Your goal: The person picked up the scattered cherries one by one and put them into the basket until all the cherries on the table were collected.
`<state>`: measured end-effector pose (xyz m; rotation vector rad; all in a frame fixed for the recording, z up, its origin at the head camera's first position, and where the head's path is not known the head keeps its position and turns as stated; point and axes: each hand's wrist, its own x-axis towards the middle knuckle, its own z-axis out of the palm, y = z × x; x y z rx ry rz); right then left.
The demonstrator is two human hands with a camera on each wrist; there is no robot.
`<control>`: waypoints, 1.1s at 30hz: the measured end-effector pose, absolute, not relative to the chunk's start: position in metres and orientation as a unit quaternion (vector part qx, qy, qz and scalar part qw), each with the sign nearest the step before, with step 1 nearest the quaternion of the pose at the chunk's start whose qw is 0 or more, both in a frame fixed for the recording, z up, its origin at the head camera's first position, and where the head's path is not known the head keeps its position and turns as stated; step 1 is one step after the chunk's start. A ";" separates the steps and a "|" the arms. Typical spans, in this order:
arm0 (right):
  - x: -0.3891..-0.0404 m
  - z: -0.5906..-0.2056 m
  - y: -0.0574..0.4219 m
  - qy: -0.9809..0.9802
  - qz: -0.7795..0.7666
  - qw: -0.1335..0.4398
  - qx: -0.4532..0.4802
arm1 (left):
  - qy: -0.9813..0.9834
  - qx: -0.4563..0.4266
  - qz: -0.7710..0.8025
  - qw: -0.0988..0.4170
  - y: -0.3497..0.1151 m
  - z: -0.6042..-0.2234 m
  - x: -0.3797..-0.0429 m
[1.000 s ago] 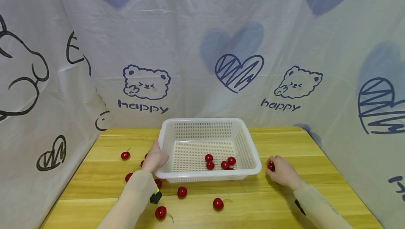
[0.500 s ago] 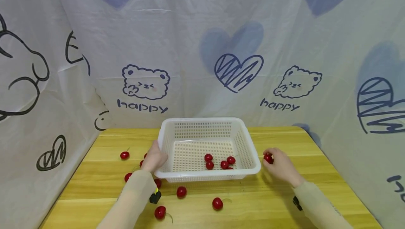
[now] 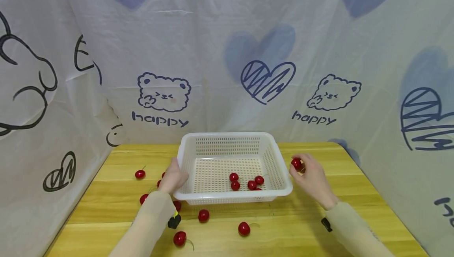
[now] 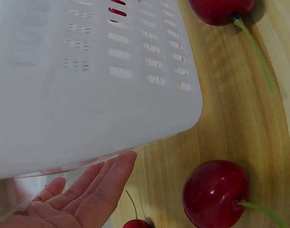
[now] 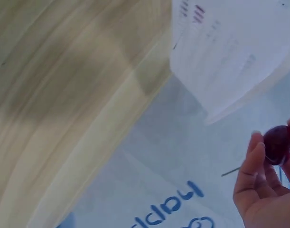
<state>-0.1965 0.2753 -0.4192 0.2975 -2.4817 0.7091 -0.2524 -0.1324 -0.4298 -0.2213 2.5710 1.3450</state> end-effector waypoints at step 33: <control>-0.209 -0.428 0.186 -0.906 0.272 0.228 0.230 | 0.879 -0.074 0.456 0.116 -0.132 -0.428 -0.252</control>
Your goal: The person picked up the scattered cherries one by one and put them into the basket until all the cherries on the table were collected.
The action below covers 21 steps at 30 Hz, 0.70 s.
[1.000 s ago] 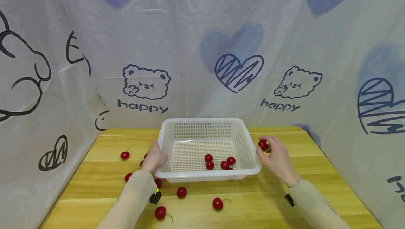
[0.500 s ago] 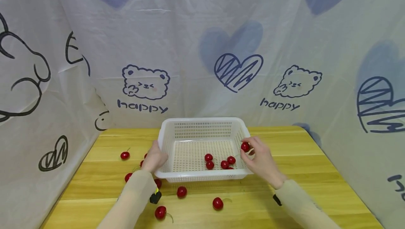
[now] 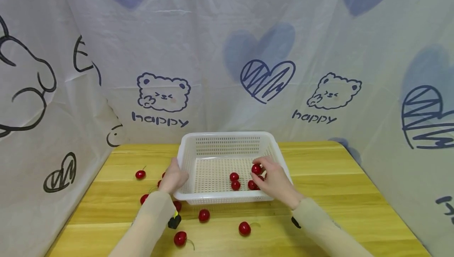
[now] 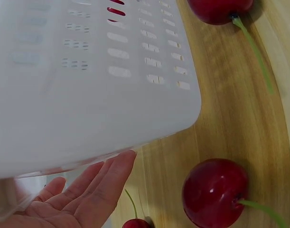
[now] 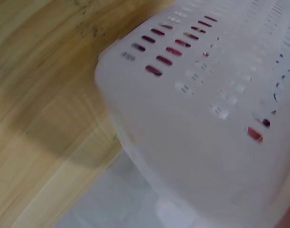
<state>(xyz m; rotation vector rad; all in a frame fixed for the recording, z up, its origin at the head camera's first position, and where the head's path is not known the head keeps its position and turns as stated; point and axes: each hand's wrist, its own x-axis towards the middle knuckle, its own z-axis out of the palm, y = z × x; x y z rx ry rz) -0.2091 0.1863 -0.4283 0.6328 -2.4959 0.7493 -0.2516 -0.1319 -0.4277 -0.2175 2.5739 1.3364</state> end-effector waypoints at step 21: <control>-0.217 -0.435 0.172 -0.912 0.325 0.170 0.184 | 0.883 -0.065 0.454 0.103 -0.132 -0.430 -0.251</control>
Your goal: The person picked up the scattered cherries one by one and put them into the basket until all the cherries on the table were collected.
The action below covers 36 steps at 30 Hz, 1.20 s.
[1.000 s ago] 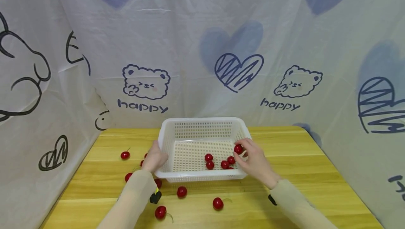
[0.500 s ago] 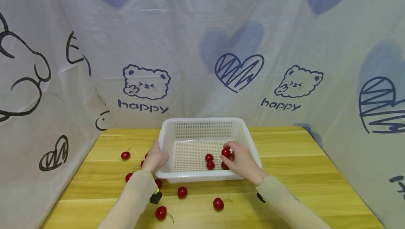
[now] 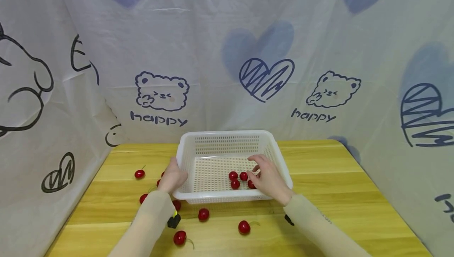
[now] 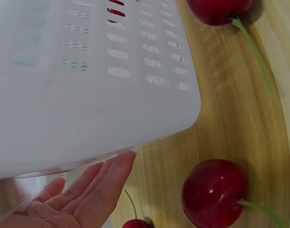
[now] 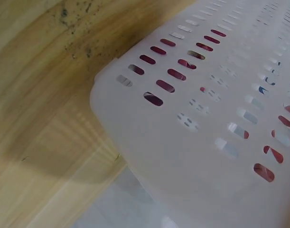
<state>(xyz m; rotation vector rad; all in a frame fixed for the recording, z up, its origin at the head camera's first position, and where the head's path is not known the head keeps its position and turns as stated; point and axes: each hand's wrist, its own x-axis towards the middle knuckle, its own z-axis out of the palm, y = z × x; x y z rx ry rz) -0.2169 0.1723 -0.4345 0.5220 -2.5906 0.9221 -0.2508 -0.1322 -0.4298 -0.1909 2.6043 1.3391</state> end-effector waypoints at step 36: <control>-0.208 -0.429 0.178 -0.914 0.242 0.014 0.326 | 0.877 -0.069 0.463 0.109 -0.132 -0.430 -0.251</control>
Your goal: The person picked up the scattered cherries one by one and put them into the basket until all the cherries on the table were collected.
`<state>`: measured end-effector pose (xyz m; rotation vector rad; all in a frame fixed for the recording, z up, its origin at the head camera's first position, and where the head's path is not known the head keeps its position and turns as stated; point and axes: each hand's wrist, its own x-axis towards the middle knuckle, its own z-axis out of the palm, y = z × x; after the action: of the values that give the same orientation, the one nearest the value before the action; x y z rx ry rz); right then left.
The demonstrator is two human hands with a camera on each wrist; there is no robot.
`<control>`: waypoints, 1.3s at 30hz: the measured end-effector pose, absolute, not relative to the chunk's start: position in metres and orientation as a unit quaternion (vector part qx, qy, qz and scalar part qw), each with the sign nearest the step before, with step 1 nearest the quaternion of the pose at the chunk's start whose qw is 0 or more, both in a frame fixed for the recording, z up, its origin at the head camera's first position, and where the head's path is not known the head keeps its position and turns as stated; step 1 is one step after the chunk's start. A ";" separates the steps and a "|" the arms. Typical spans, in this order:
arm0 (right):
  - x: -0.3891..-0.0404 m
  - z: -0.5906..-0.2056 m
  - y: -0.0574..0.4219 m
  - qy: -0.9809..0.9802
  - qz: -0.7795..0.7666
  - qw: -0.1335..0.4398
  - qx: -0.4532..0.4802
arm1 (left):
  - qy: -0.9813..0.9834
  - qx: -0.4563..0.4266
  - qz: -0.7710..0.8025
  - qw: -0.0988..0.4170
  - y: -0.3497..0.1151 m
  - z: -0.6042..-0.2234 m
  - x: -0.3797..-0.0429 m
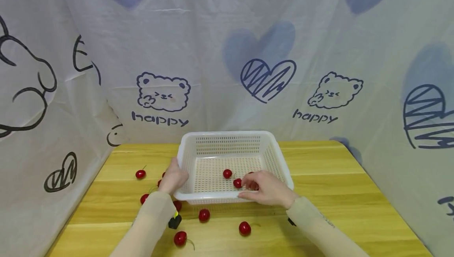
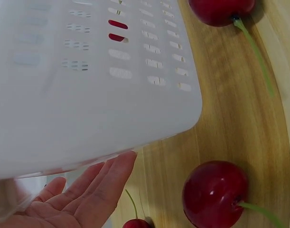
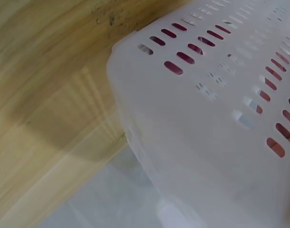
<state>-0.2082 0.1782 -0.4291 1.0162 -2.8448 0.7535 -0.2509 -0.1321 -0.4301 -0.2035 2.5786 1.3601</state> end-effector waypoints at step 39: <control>-0.190 -0.437 0.235 -0.934 0.244 0.030 0.261 | 0.881 -0.023 0.468 0.064 -0.051 -0.440 -0.249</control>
<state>-0.1897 0.2352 -0.4367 0.8047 -2.8788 0.7524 -0.2494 -0.0506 -0.4404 -0.0700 2.6616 1.4118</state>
